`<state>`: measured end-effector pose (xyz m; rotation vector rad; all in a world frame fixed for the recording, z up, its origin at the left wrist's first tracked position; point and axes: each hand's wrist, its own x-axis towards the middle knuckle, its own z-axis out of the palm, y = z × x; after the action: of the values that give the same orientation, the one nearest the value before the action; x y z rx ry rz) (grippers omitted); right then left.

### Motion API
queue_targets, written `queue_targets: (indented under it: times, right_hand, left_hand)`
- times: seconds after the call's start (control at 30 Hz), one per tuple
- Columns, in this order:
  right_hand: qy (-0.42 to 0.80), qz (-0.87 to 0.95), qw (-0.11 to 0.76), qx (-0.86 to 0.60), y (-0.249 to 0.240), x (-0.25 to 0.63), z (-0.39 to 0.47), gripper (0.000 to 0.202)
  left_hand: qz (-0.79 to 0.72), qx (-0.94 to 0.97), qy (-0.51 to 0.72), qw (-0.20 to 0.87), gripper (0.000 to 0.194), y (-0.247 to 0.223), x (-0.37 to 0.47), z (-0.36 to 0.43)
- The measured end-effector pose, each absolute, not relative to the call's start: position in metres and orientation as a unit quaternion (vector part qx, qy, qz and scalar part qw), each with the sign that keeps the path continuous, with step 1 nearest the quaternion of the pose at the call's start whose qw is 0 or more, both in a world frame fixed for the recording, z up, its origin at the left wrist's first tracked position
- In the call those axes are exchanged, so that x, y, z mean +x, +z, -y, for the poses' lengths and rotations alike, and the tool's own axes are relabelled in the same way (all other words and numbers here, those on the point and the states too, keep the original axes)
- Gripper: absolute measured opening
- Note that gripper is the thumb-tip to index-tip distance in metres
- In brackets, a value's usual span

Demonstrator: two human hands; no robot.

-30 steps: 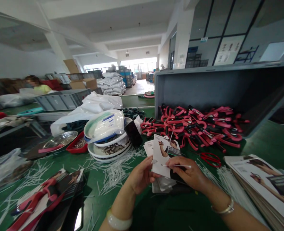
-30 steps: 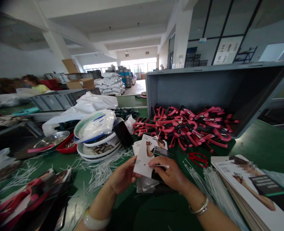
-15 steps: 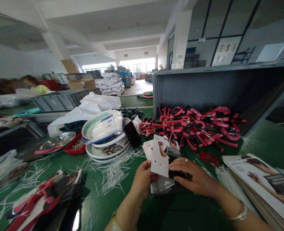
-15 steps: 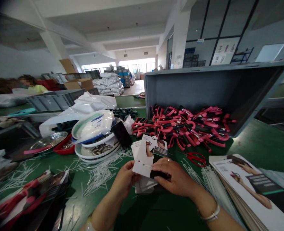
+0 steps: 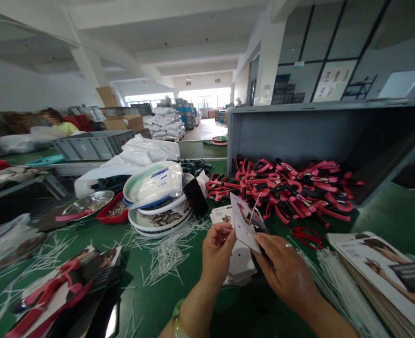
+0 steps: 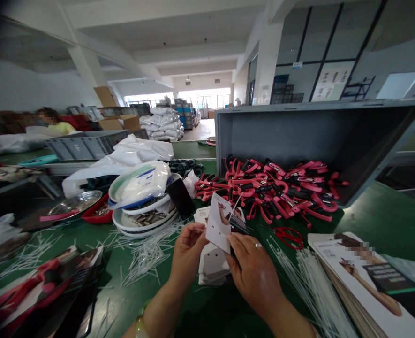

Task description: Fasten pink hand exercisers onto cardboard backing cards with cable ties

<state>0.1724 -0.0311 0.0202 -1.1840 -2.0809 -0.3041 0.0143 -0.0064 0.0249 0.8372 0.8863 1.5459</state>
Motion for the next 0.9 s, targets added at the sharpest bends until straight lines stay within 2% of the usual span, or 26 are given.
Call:
queue_targets:
  times: [0.2,0.57,0.73,0.9]
  right_hand:
    - [-0.065,0.764,0.417,-0.488,0.026,0.178,0.025,0.032]
    - [0.096,0.668,0.471,-0.568,0.031,0.196,0.021,0.043]
    - [0.111,0.667,0.476,-0.562,0.028,0.198,0.021,0.043]
    - [0.077,0.693,0.462,-0.548,0.021,0.199,0.021,0.04]
  left_hand:
    - [-0.283,0.363,0.636,0.619,0.035,0.025,0.04,-0.014]
    - [-0.267,0.422,0.505,0.704,0.05,0.048,0.05,-0.025]
    - [-0.287,0.448,0.462,0.71,0.052,0.05,0.045,-0.03]
    - [-0.301,0.477,0.452,0.691,0.052,0.053,0.039,-0.032]
